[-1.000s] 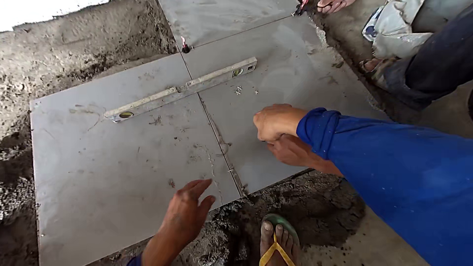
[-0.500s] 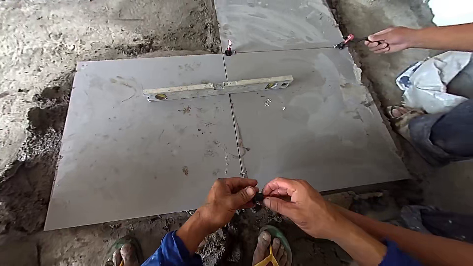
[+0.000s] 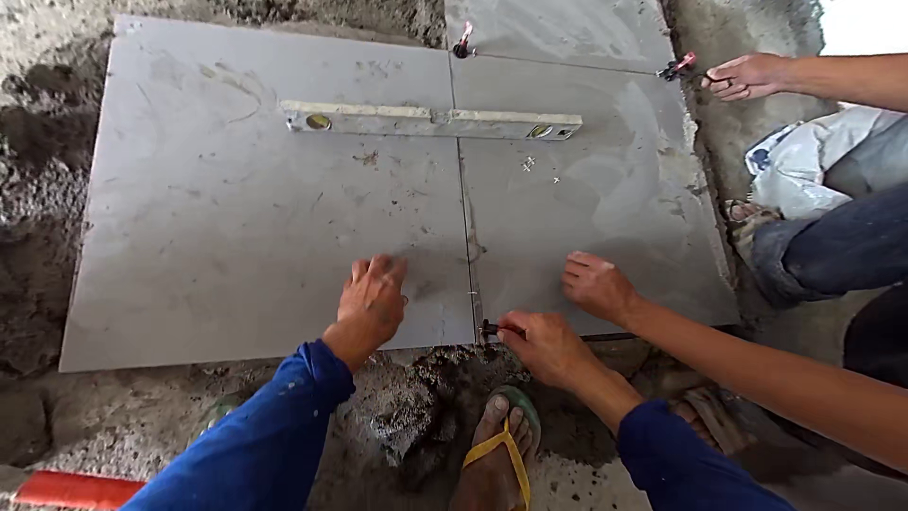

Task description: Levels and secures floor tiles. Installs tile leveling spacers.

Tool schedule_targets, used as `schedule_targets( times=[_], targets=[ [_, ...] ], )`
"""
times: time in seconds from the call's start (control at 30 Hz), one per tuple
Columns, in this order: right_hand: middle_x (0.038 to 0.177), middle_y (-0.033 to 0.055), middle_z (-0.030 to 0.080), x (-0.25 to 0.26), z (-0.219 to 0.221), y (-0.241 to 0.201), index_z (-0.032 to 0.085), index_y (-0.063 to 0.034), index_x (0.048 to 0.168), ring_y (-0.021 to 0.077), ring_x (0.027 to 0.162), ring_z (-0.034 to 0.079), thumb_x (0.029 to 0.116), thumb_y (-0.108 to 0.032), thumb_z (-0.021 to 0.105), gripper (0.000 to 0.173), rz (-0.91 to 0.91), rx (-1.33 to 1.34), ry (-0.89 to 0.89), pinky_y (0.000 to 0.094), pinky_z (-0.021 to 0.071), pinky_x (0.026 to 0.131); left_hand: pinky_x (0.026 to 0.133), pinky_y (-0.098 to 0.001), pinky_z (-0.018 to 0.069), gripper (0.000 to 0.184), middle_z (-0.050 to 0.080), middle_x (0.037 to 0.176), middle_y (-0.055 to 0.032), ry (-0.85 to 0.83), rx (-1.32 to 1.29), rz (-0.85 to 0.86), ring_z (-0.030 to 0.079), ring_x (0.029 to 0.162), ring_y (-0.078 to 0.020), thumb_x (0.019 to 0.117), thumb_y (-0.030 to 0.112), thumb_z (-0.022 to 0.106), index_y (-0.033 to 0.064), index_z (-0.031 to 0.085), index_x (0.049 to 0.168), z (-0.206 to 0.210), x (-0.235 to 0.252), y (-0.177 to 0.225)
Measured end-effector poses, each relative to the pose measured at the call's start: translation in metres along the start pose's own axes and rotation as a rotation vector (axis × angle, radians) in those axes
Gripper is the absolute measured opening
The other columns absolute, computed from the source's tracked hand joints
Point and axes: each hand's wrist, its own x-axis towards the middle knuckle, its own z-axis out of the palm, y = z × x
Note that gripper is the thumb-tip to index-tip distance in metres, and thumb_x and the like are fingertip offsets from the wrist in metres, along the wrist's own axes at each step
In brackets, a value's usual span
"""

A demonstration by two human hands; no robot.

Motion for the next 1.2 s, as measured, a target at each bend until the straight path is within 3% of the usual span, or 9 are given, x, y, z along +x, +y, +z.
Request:
schedule_targets(
  times=[0.07,0.1,0.23,0.63,0.77,0.83,1.03,1.2],
  targets=[
    [0.085,0.0017,0.073,0.002,0.004,-0.001,0.075,-0.0165,0.11,0.0177,0.078,0.071,0.1034,-0.026,0.061,0.018,-0.016,-0.051,0.007,0.0454,0.0592,0.073,0.106,-0.071,0.0373,0.074,0.031,0.167,-0.0116,-0.052,0.16,-0.015,0.025,0.151,-0.0474,0.0894,0.033,0.079,0.0276,0.046,0.155,-0.004,0.004,-0.009],
    [0.084,0.0019,0.072,0.002,0.005,-0.003,0.075,-0.0163,0.108,0.0181,0.077,0.07,0.1029,-0.025,0.062,0.017,-0.018,-0.077,0.014,0.0455,0.0591,0.072,0.106,-0.0729,0.0359,0.078,0.026,0.169,-0.0095,-0.069,0.193,-0.019,0.022,0.152,-0.048,0.088,0.037,0.08,0.0308,0.044,0.157,-0.006,0.007,-0.012],
    [0.078,0.0029,0.07,0.003,0.003,-0.012,0.075,-0.0148,0.102,0.0202,0.073,0.069,0.1027,-0.027,0.062,0.018,0.021,-0.151,-0.002,0.0473,0.0577,0.068,0.105,-0.073,0.0379,0.082,0.024,0.17,-0.0062,-0.106,0.229,-0.007,0.021,0.153,-0.0469,0.0873,0.036,0.081,0.0319,0.04,0.158,-0.01,0.009,-0.014],
    [0.071,0.003,0.066,0.023,-0.008,-0.046,0.071,-0.0134,0.088,0.0203,0.068,0.066,0.1034,-0.028,0.06,0.024,0.164,-0.248,-0.146,0.0469,0.0553,0.065,0.109,-0.0752,0.0316,0.086,0.018,0.173,-0.0053,-0.106,0.214,0.008,0.016,0.155,-0.0467,0.0871,0.031,0.081,0.031,0.036,0.161,-0.008,0.006,-0.015],
    [0.073,0.0071,0.066,0.021,0.003,-0.055,0.067,-0.0116,0.087,0.0274,0.074,0.069,0.1021,-0.027,0.059,0.023,0.037,-0.485,-0.094,0.0498,0.0562,0.065,0.11,-0.0752,0.0307,0.088,0.018,0.173,-0.0059,-0.101,0.212,0.01,0.015,0.156,-0.0464,0.0853,0.03,0.083,0.0295,0.037,0.161,-0.007,0.005,-0.014],
    [0.074,0.0095,0.067,0.015,0.014,-0.049,0.068,-0.0088,0.088,0.0307,0.071,0.071,0.0985,-0.021,0.064,0.016,-0.119,-0.569,0.032,0.0496,0.0569,0.059,0.11,-0.0756,0.0302,0.087,0.019,0.172,-0.0068,-0.087,0.204,0.016,0.016,0.156,-0.0462,0.0854,0.03,0.083,0.0281,0.037,0.16,-0.006,0.004,-0.015],
    [0.076,0.0113,0.069,0.006,0.024,-0.036,0.073,-0.0064,0.1,0.0313,0.068,0.071,0.0979,-0.017,0.064,0.014,-0.254,-0.553,0.182,0.0486,0.0574,0.056,0.109,-0.0773,0.0296,0.085,0.019,0.172,-0.0088,-0.096,0.2,0.021,0.016,0.155,-0.0474,0.088,0.032,0.08,0.0255,0.037,0.161,-0.007,0.004,-0.014],
    [0.076,0.0123,0.069,-0.006,0.035,-0.037,0.07,-0.0027,0.096,0.0304,0.069,0.072,0.0896,-0.003,0.069,0.007,-0.367,-0.678,0.273,0.0443,0.0589,0.057,0.109,-0.0771,0.03,0.085,0.02,0.172,-0.0078,-0.107,0.213,0.021,0.016,0.155,-0.0467,0.0871,0.032,0.081,0.0256,0.038,0.16,-0.009,0.005,-0.013]
  ],
)
